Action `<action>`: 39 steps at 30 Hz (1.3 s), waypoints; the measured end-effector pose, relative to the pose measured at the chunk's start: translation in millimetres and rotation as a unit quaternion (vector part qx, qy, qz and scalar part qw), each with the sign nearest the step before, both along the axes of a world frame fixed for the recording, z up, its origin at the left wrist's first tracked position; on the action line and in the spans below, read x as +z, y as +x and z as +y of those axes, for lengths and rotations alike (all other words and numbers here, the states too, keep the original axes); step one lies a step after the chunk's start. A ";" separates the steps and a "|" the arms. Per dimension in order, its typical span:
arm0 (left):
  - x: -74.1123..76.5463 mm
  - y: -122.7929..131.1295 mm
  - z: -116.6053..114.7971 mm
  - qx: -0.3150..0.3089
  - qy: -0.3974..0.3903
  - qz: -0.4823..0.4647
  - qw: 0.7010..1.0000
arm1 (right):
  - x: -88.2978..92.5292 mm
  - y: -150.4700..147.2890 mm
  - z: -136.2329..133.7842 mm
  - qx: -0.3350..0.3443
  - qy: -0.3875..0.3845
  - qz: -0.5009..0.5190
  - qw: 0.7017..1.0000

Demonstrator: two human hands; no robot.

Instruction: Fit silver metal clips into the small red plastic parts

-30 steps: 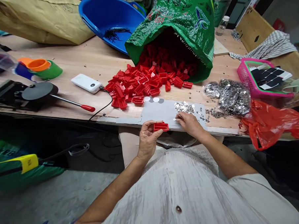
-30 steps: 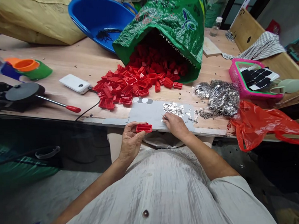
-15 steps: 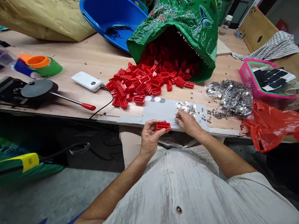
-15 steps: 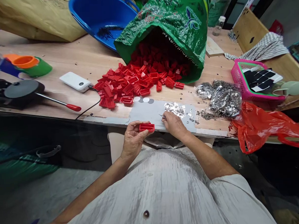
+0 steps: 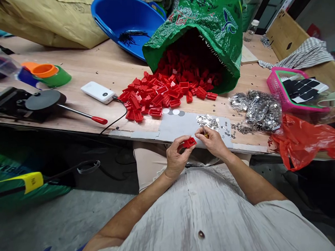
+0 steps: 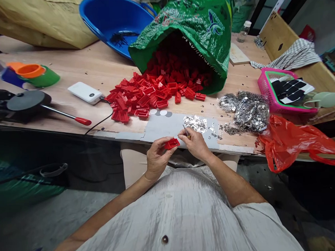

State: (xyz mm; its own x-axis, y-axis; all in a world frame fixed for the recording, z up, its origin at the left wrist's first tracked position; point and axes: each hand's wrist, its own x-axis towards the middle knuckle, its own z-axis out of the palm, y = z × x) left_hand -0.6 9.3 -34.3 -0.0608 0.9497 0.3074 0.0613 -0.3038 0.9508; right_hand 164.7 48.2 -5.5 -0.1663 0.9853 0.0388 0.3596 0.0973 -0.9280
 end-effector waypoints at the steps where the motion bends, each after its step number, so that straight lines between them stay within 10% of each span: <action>1: -1.2 0.3 0.1 0.002 0.007 0.012 1.000 | -0.9 -0.5 -0.6 -0.003 -0.011 0.015 1.000; 24: 0.2 -1.5 -2.2 -0.019 0.130 0.110 0.985 | 0.2 4.6 -7.3 0.032 -0.002 -0.031 0.999; 39: 11.0 0.0 5.6 -0.076 -0.131 -0.189 0.970 | 3.8 12.1 -8.6 0.071 -0.042 0.035 0.996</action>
